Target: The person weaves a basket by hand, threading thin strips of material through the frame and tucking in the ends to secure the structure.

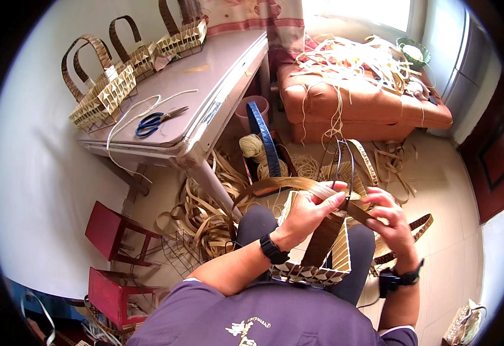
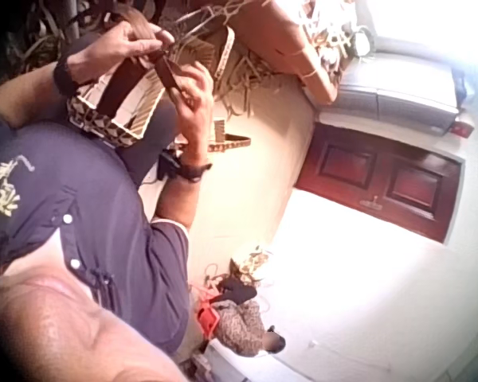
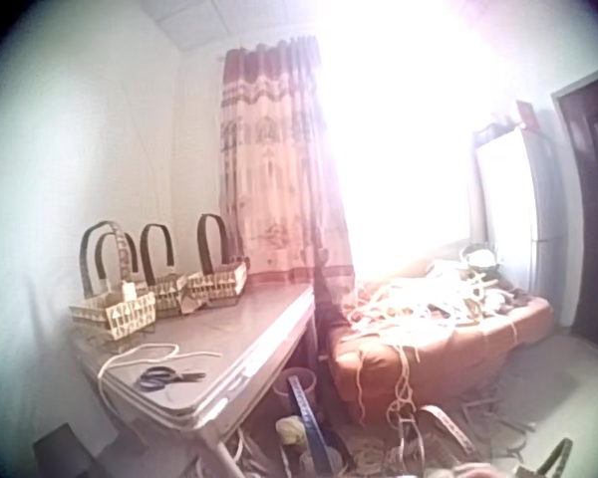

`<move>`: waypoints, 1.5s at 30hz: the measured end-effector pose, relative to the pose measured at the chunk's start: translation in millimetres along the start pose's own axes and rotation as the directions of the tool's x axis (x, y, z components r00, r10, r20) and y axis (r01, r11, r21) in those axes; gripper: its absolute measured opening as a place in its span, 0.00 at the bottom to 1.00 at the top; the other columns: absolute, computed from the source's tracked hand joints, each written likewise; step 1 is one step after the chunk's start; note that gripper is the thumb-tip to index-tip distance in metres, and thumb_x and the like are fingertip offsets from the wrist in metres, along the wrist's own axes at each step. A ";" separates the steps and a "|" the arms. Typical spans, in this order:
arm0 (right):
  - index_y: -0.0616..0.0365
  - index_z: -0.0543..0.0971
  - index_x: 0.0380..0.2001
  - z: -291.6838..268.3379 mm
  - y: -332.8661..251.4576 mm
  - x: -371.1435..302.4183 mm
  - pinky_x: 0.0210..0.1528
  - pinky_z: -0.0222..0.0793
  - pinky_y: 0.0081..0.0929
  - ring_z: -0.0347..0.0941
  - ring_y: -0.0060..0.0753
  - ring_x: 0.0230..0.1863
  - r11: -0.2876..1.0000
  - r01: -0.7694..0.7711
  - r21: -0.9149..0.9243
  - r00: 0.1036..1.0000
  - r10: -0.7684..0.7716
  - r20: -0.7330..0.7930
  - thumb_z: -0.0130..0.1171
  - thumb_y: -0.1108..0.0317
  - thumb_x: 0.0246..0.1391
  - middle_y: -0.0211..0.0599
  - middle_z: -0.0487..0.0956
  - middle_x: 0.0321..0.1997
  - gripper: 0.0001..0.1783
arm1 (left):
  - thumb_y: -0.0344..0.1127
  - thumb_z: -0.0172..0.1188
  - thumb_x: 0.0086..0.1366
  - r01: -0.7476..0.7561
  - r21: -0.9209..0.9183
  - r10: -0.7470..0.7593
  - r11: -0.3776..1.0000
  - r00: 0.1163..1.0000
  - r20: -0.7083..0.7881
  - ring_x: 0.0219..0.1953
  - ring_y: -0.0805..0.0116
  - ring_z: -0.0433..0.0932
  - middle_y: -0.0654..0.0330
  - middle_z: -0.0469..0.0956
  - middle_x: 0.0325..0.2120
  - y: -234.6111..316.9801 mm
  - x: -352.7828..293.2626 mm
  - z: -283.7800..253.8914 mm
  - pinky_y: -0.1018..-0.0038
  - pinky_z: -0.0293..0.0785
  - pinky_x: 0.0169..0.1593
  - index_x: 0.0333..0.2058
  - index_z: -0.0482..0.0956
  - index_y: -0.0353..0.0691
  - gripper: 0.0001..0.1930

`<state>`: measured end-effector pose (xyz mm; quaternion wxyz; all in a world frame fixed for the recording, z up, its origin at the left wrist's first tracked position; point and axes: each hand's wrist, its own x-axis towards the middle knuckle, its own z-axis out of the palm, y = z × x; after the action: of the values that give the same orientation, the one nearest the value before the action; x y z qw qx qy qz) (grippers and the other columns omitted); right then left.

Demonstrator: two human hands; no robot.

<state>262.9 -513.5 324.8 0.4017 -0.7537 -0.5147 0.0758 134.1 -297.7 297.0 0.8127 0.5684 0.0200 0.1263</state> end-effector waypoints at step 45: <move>0.63 0.77 0.22 9.4 60.1 -72.2 0.23 0.65 0.28 0.69 0.20 0.19 0.885 -0.466 0.008 0.874 0.458 0.164 0.59 0.70 0.59 0.28 0.74 0.17 0.12 | 0.38 0.58 0.74 -0.079 0.301 0.105 0.950 0.992 -0.071 0.35 0.82 0.77 0.67 0.84 0.35 8.1 8.6 -15.1 0.81 0.71 0.41 0.42 0.85 0.33 0.13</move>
<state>267.8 -577.8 255.8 0.3479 -0.8366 -0.3479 0.2410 138.3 -279.2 300.2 0.7095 0.6787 0.0472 0.1837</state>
